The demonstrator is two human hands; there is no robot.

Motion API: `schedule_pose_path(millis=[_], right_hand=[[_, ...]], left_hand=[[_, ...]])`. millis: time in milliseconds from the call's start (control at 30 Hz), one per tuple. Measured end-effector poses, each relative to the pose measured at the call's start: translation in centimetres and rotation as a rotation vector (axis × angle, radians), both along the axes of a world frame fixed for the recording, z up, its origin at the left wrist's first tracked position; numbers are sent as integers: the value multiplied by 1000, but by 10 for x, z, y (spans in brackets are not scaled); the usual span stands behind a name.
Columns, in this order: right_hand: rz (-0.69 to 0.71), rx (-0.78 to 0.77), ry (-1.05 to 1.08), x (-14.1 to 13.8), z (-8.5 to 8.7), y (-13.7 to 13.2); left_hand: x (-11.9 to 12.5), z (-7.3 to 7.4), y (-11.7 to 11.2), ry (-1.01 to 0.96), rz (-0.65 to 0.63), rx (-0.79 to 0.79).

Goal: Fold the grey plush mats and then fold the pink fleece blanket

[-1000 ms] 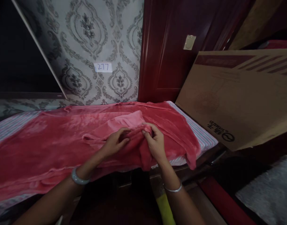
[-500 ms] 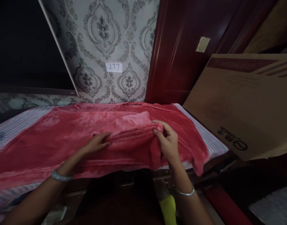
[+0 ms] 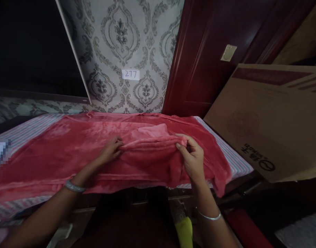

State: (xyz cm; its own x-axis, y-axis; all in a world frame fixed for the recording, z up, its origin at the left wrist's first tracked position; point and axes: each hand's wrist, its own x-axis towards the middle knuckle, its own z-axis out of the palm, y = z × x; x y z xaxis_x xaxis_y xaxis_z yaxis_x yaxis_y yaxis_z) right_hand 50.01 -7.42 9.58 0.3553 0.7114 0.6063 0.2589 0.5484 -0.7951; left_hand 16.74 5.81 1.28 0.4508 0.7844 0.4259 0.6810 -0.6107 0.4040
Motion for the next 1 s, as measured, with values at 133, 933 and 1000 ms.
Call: schedule_pose_path(millis=[133,933,1000], right_hand=[[-18,1,17,10,-5,1],[120,-409,105,77,-59,9],[156,-419,-38,77,-50,6]], left_hand=[[2,3,6,15,48,-32],[27,48,36,180,16,29],[28,48,38,198,19,25]])
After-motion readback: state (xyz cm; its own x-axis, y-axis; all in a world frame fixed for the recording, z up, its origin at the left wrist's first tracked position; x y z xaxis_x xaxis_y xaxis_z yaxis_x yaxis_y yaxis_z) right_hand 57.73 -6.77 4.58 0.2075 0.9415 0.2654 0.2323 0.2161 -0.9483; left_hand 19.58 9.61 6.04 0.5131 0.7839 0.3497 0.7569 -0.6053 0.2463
